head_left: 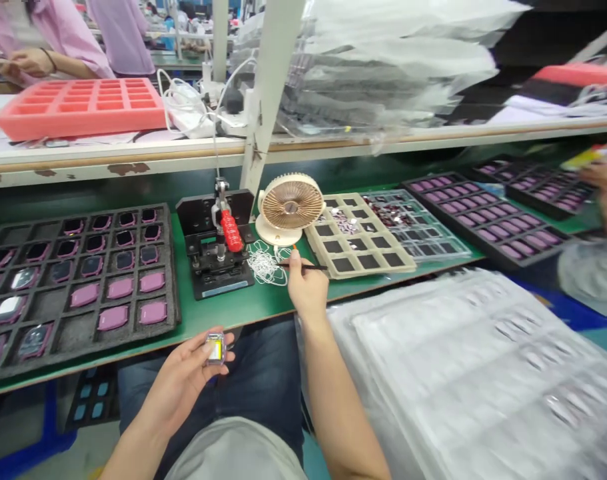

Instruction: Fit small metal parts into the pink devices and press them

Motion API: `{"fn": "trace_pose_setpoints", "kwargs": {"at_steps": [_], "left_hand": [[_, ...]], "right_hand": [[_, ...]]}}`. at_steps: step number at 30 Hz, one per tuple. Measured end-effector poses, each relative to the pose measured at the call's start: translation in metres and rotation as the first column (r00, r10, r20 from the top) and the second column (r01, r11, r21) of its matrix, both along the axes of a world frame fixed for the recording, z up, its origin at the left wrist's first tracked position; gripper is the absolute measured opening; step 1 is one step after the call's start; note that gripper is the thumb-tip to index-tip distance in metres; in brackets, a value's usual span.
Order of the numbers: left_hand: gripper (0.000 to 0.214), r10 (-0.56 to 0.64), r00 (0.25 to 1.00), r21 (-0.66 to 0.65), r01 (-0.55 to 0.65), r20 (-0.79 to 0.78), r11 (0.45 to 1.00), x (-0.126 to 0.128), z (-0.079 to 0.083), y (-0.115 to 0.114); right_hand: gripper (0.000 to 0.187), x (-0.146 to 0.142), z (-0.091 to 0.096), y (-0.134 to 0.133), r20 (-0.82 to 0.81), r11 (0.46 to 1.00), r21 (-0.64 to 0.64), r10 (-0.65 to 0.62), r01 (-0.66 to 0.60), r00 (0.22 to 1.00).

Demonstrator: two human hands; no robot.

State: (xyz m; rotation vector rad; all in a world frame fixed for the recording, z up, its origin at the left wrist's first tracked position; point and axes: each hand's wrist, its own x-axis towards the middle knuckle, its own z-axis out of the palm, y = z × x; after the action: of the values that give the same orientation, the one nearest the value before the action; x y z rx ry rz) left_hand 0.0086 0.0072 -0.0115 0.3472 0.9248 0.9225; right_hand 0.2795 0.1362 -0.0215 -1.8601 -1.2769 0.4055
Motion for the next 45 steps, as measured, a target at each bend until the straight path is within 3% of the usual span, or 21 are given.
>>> {"fn": "trace_pose_setpoints", "kwargs": {"at_steps": [6,10,13,15,18,20,24,28,33,38,42,45], "left_hand": [[0.038,-0.011,1.000,-0.001,0.011,0.024,1.000,-0.002,-0.007,0.002],[0.040,-0.009,0.999,-0.007,0.009,0.044,1.000,-0.005,-0.008,-0.003],[0.043,0.003,0.999,-0.025,-0.002,0.036,1.000,-0.004,-0.010,-0.006],[0.044,-0.005,1.000,-0.028,0.006,0.031,1.000,-0.003,-0.012,-0.007],[0.043,-0.036,0.998,-0.011,0.037,0.046,0.999,0.000,-0.013,-0.007],[0.041,-0.048,0.997,-0.005,0.048,0.061,0.999,0.001,-0.013,-0.007],[0.040,-0.055,0.995,-0.022,0.057,0.080,0.998,-0.003,-0.016,-0.010],[0.042,-0.033,0.995,-0.044,0.037,0.089,0.998,-0.007,-0.023,-0.012],[0.044,-0.012,0.997,-0.067,0.017,0.076,0.998,-0.004,-0.024,-0.010],[0.048,0.033,0.991,-0.047,-0.027,0.126,0.999,0.000,-0.019,-0.011],[0.038,0.059,0.989,-0.069,-0.050,0.134,0.996,-0.001,-0.019,-0.008],[0.033,0.087,0.985,-0.056,-0.080,0.150,0.995,-0.001,-0.016,-0.004]], "right_hand": [[0.074,0.013,-0.003,0.017,-0.034,0.994,-0.081,0.077,-0.080,0.996],[0.080,0.016,-0.001,0.019,0.025,0.997,-0.078,0.023,-0.021,0.999],[0.083,0.035,0.019,0.024,0.112,0.995,-0.070,-0.066,0.075,0.991],[0.074,0.061,0.041,0.035,0.200,0.982,-0.102,-0.139,0.161,0.970],[0.052,0.110,0.073,0.059,0.350,0.924,-0.234,-0.211,0.304,0.913],[0.043,0.139,0.085,0.073,0.428,0.859,-0.370,-0.180,0.353,0.886],[0.038,0.168,0.082,0.089,0.527,0.722,-0.583,-0.012,0.372,0.850],[0.039,0.178,0.071,0.095,0.590,0.655,-0.659,0.145,0.370,0.794],[0.039,0.188,0.070,0.107,0.605,0.655,-0.694,0.304,0.299,0.736],[0.039,0.188,0.072,0.109,0.617,0.676,-0.691,0.366,0.257,0.696],[0.036,0.187,0.089,0.096,0.623,0.713,-0.664,0.359,0.226,0.695],[0.029,0.179,0.109,0.076,0.636,0.782,-0.600,0.335,0.172,0.695]]}}
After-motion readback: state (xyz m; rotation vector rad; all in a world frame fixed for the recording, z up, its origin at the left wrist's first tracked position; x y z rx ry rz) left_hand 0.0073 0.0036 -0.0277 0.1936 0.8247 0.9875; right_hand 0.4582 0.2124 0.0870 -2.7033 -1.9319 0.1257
